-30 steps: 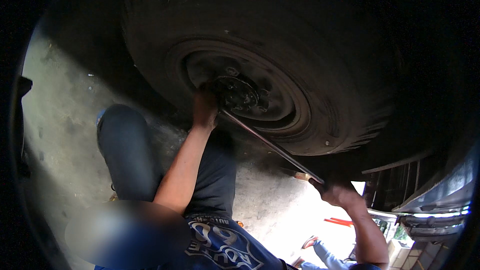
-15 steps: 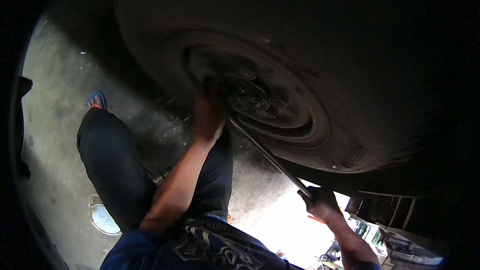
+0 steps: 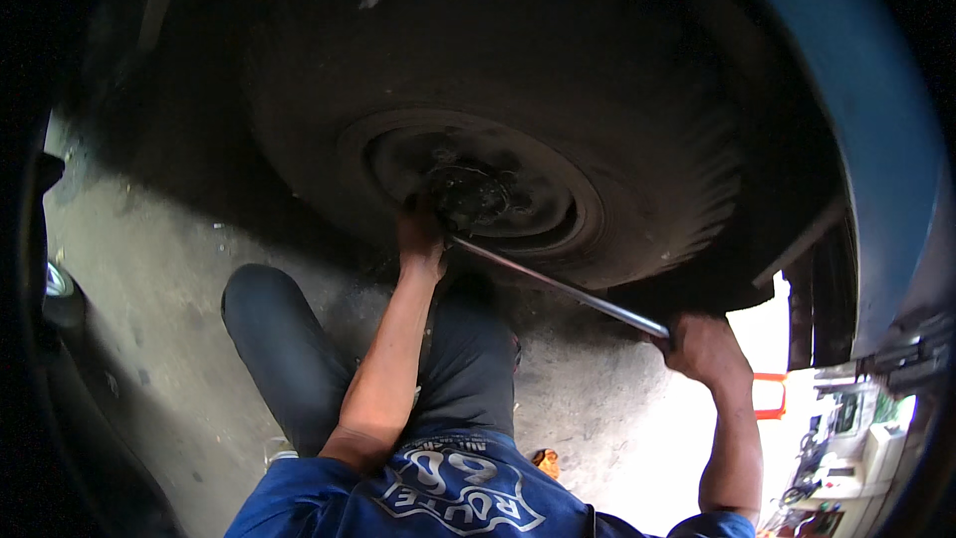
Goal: The person kneels beside a car and uses a lug wrench to loosen and remove the lug nuts from a wheel. After removing the nuts, the person stands up and walks away carrying a container and a pan.
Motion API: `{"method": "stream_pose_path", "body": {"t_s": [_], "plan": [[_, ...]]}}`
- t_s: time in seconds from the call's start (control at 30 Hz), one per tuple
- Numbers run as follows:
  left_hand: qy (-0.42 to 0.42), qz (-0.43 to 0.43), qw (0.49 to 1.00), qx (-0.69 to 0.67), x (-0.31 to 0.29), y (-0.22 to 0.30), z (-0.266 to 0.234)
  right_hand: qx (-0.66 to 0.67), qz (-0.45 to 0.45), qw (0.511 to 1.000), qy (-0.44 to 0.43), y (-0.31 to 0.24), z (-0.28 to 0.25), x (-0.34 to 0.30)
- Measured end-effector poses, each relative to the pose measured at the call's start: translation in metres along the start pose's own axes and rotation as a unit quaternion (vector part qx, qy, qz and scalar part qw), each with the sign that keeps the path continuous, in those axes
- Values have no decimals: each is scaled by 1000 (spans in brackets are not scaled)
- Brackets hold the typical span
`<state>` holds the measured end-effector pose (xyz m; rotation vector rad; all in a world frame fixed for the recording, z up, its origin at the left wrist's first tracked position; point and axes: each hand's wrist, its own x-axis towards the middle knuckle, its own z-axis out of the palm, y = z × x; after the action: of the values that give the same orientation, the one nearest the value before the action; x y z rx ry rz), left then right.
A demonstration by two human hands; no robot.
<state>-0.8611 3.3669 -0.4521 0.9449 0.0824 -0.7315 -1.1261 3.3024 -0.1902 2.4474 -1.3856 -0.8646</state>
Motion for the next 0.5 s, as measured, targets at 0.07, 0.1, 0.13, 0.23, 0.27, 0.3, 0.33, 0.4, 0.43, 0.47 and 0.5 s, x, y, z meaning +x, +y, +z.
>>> {"method": "stream_pose_path", "body": {"t_s": [0.07, 0.1, 0.13, 0.23, 0.27, 0.3, 0.33, 0.4, 0.43, 0.47, 0.5], "plan": [[-23, 25, 999, -14, -3, -4, 7, 15, 21, 1000, 1, 3, -6, -6], [-47, 50, 997, -29, -1, -6, 9, 29, 23, 999, -19, 5, -9, -9], [-43, 23, 999, -18, 0, -7, 11, 17, 35, 999, -29, 6, -11, -7], [-80, -14, 996, -30, -1, -15, 12, 1, 27, 999, -34, 9, -14, -5], [-94, 2, 994, -56, -2, -17, 11, 7, 33, 999, -40, 10, -14, -4], [-93, -9, 993, -78, -2, -17, 10, 15, 37, 998, -47, 11, -14, -2], [-94, 13, 991, -93, -2, -16, 8, 12, 62, 996, -62, 13, -15, 0], [-76, 24, 989, -123, 0, -12, 7, 21, 24, 997, -67, 17, -15, 4], [-78, 18, 991, -109, 0, -9, 7, 21, 25, 997, -68, 19, -16, 6], [-94, 28, 990, -102, 2, -7, 8, 30, 17, 998, -60, 22, -16, 8], [-123, 67, 985, -105, 3, -4, 10, 35, 21, 998, -44, 25, -17, 10]]}}
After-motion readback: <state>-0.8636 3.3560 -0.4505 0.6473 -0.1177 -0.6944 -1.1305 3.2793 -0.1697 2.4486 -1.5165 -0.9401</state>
